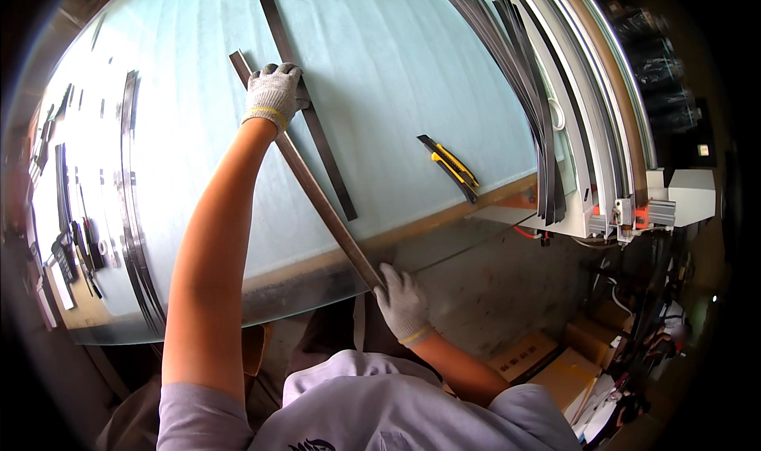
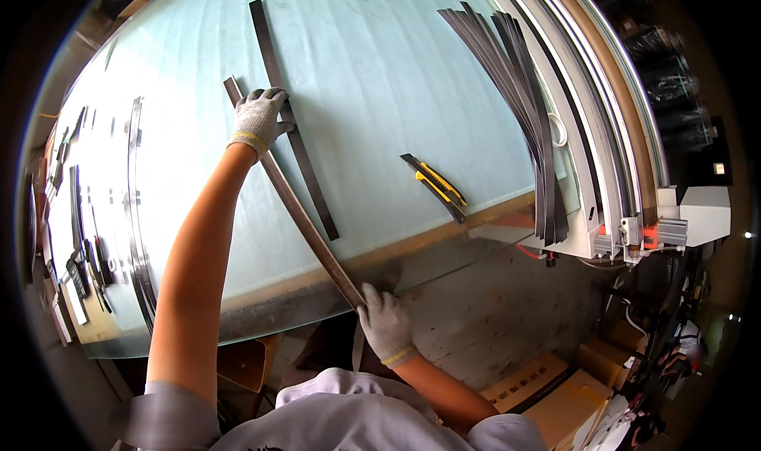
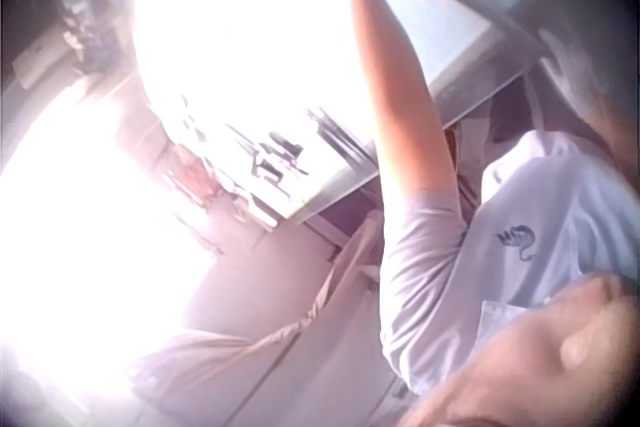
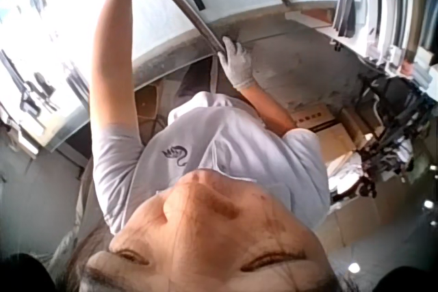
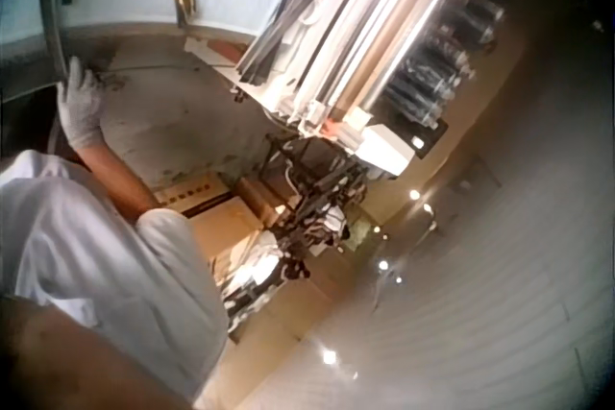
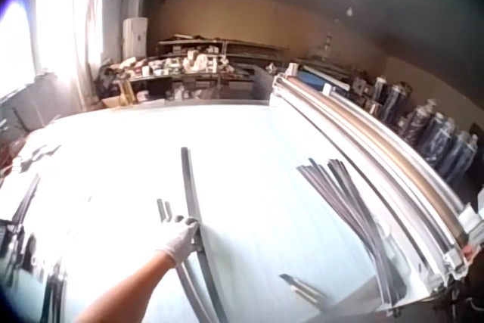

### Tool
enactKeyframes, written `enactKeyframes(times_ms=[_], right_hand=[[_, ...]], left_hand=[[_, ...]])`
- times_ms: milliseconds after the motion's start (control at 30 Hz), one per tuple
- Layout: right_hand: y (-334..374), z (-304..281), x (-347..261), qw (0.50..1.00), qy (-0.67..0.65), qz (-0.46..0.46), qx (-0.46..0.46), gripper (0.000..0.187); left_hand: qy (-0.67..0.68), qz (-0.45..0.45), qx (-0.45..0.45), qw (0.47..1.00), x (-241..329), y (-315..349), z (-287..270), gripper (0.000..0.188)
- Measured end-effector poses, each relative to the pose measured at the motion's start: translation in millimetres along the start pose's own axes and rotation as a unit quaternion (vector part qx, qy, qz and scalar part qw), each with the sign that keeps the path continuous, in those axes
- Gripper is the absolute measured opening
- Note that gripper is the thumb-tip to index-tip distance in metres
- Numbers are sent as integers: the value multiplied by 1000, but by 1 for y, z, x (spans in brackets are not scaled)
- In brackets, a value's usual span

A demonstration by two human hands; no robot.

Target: The person uses a utility knife to cut long, dark rubber strips on a large glass table. They align the strips, score them with the blade, and snap them into shorter pieces.

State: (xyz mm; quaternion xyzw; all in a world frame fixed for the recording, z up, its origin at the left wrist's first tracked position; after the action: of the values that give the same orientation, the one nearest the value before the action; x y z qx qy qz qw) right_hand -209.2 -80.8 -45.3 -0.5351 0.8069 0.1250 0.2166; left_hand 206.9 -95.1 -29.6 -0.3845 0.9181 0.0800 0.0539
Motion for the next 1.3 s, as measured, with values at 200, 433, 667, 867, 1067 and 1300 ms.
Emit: enactKeyframes(times_ms=[200, 433, 667, 867, 1067, 1300], right_hand=[[32, 8, 13, 989, -101, 90, -60, 81], [-15, 1, 4, 989, -114, 96, 7, 51], [-54, -7, 13, 992, -23, 111, 57, 38], [-61, -7, 21, 989, -36, 128, 65, 37], [-53, -11, 19, 990, -37, 108, 83, 40], [-43, -11, 14, 988, -45, 106, 99, 39]], left_hand=[[11, 6, -2, 1000, 3, -1, 0, 64], [-18, 13, 20, 1000, 3, -3, 5, 62], [-20, 15, 23, 999, 6, -3, 4, 66], [-1, 9, 29, 1000, 5, -3, 2, 66], [-14, 21, 30, 999, 2, -6, 10, 66], [10, 44, 55, 997, -3, -10, 14, 45]])
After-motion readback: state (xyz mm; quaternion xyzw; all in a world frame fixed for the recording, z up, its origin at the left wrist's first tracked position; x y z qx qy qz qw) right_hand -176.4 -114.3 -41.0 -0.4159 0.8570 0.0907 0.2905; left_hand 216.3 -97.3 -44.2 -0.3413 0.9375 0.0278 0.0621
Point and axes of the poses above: each hand's wrist, its own y-axis away from the middle knuckle, its own z-axis out of the palm, x = y × z, the point moved 6 cm from there along -y, towards the middle knuckle, and after that the axes turned 11 degrees about -y, right-handed, at the moved point
